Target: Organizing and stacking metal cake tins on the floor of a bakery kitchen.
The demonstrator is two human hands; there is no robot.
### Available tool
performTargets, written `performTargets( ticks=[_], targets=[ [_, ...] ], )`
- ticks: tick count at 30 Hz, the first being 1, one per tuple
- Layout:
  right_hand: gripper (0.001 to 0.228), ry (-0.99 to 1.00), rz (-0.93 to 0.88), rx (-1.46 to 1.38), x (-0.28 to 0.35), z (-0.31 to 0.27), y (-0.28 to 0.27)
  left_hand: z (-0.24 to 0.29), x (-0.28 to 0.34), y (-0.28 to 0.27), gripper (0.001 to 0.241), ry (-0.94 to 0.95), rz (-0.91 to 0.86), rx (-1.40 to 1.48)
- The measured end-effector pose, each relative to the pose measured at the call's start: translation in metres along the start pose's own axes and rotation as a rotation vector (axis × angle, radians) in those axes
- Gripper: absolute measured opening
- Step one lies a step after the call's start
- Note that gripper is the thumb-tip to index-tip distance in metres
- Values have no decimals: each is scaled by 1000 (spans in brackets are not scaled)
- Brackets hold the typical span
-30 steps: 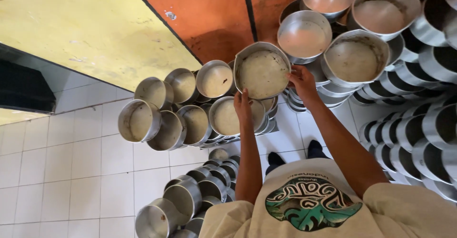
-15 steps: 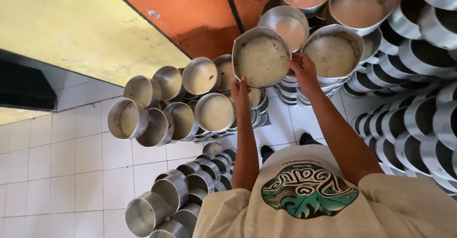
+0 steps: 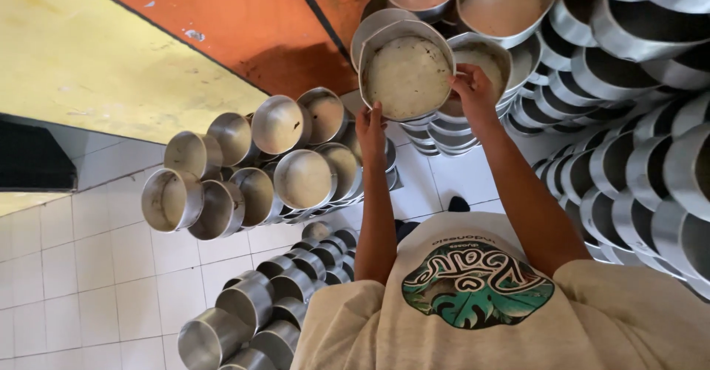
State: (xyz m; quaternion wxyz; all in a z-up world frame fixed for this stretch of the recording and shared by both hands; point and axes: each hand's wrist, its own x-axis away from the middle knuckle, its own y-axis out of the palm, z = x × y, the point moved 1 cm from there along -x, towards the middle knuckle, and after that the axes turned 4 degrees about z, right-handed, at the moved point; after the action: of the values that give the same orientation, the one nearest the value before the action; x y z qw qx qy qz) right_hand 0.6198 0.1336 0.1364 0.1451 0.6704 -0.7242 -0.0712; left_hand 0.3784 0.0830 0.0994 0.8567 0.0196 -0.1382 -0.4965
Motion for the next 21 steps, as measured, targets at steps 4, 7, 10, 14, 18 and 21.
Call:
performTargets(
  ticks=[4,7,10,14,18,21],
  targets=[
    [32,6,4,-11,-6,-5,-16,-1,6,18,53,-12,-11,34],
    [32,19,24,-17,-9,-4,-25,-2,11,27,52,-27,-4,40],
    [30,-2,-5,-56,-16,0,-32,2,13,32,51,14,-17,-1],
    [31,-10,20,-36,-17,3,-31,6,9,33,47,-5,-13,-18],
    [33,33,30,-28,-13,-12,-27,24,14,41,42,18,-28,-25],
    [36,44,30,-50,-21,-11,-25,23,8,44,40,42,-40,-3]
  ],
)
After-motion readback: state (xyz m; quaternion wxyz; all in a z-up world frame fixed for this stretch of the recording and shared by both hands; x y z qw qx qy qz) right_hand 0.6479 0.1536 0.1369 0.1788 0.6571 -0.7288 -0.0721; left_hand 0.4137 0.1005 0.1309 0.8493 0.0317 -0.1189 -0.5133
